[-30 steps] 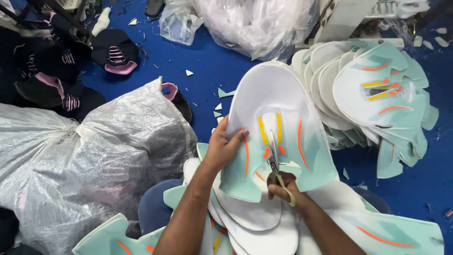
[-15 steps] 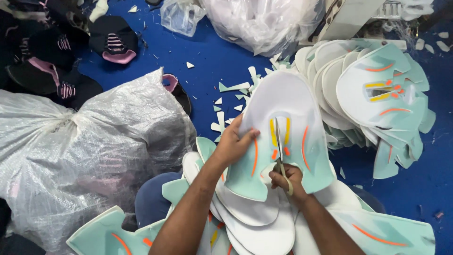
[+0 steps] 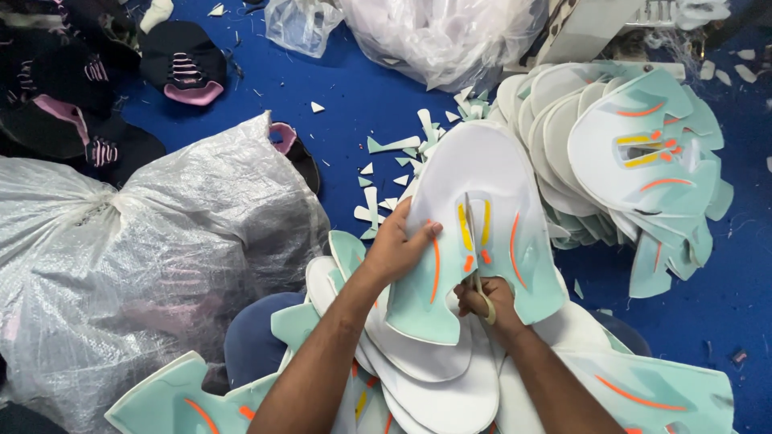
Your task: The person uses shears to trim the edges of light blue and white shoe soles. They hold each sole in their left hand and cut away excess material with the shears in their right hand, discarding the trimmings onto the floor.
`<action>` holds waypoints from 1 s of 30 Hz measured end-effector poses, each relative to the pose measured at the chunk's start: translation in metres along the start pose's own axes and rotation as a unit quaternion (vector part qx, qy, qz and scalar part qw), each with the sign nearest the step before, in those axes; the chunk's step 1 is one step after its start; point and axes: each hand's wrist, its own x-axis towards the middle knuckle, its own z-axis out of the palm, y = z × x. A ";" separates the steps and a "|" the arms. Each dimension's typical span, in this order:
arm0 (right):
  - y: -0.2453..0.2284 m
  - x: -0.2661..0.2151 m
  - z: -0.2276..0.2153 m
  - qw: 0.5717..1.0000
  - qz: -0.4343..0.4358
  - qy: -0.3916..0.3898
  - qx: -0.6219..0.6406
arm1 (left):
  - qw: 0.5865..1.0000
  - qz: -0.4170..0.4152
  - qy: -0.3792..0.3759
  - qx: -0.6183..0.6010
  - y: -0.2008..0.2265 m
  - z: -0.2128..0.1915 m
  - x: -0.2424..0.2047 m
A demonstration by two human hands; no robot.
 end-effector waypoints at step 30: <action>0.030 0.005 -0.015 0.996 -0.044 -0.077 -0.024 | 0.988 0.090 0.044 -0.116 -0.039 0.004 0.012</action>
